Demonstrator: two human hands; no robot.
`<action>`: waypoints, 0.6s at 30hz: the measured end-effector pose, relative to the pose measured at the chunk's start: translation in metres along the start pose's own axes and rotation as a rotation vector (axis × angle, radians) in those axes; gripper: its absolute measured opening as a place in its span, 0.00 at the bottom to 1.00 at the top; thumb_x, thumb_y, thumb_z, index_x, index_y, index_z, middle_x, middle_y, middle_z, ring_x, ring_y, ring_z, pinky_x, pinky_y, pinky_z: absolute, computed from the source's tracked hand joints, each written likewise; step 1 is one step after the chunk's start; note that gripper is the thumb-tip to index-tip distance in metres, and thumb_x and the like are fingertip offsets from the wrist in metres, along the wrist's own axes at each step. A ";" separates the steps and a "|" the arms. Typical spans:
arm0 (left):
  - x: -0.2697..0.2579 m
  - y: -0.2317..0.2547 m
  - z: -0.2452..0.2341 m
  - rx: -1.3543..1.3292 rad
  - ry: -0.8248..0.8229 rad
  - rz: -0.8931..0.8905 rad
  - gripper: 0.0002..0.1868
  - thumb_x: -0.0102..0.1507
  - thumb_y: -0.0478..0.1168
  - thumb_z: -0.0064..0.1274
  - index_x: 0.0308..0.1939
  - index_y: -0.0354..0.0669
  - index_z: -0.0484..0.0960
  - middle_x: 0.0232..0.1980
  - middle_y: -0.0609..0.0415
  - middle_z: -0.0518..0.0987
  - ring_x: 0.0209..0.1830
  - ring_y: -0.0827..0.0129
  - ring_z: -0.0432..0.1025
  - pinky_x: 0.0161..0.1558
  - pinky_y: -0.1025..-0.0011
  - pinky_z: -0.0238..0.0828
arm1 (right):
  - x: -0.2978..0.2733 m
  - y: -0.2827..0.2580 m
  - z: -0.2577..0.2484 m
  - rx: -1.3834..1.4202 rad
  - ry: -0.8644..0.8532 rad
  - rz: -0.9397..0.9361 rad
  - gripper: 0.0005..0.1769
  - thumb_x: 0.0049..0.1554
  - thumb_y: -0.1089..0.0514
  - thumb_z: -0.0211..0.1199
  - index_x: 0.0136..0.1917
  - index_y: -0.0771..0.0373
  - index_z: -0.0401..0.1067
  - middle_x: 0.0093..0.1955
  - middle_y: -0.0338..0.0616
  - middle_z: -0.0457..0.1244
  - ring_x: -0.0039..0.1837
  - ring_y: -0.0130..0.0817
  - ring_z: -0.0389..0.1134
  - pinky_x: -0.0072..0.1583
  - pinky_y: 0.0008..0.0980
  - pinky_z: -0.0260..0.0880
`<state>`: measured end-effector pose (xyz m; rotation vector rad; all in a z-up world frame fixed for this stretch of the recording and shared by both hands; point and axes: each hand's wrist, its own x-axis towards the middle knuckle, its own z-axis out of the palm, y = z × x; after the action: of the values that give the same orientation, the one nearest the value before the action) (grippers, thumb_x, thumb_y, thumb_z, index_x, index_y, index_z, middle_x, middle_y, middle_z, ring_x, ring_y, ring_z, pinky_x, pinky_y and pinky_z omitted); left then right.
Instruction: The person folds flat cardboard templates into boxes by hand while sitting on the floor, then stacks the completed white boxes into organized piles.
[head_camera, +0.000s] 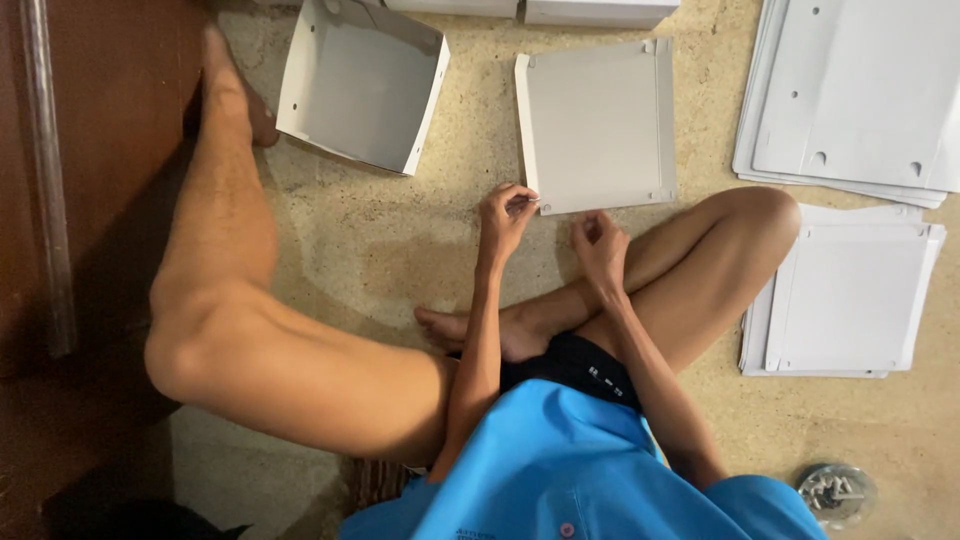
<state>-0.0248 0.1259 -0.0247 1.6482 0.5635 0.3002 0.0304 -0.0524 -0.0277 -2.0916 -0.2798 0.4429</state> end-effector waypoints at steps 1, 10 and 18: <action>0.001 0.001 0.001 -0.002 0.000 -0.001 0.04 0.59 0.29 0.57 0.38 0.36 0.81 0.37 0.46 0.76 0.39 0.57 0.78 0.42 0.67 0.77 | -0.005 -0.014 0.000 -0.002 -0.001 0.001 0.04 0.59 0.62 0.62 0.46 0.65 0.73 0.34 0.48 0.66 0.38 0.39 0.70 0.43 0.35 0.69; 0.006 0.007 0.010 0.055 -0.037 0.025 0.03 0.60 0.33 0.58 0.35 0.37 0.82 0.35 0.46 0.78 0.37 0.58 0.78 0.40 0.67 0.77 | 0.027 0.002 0.037 0.808 -0.106 0.555 0.23 0.62 0.55 0.61 0.61 0.75 0.62 0.38 0.40 0.64 0.40 0.29 0.71 0.46 0.31 0.73; 0.003 0.005 0.027 0.210 -0.035 0.084 0.01 0.57 0.29 0.57 0.32 0.35 0.81 0.34 0.48 0.73 0.35 0.56 0.77 0.37 0.67 0.80 | 0.013 0.006 0.030 0.657 -0.023 0.351 0.10 0.60 0.61 0.60 0.50 0.74 0.70 0.39 0.44 0.63 0.41 0.29 0.68 0.46 0.28 0.73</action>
<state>-0.0073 0.1041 -0.0245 1.8799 0.5134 0.2801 0.0298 -0.0275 -0.0498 -1.4845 0.2084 0.6633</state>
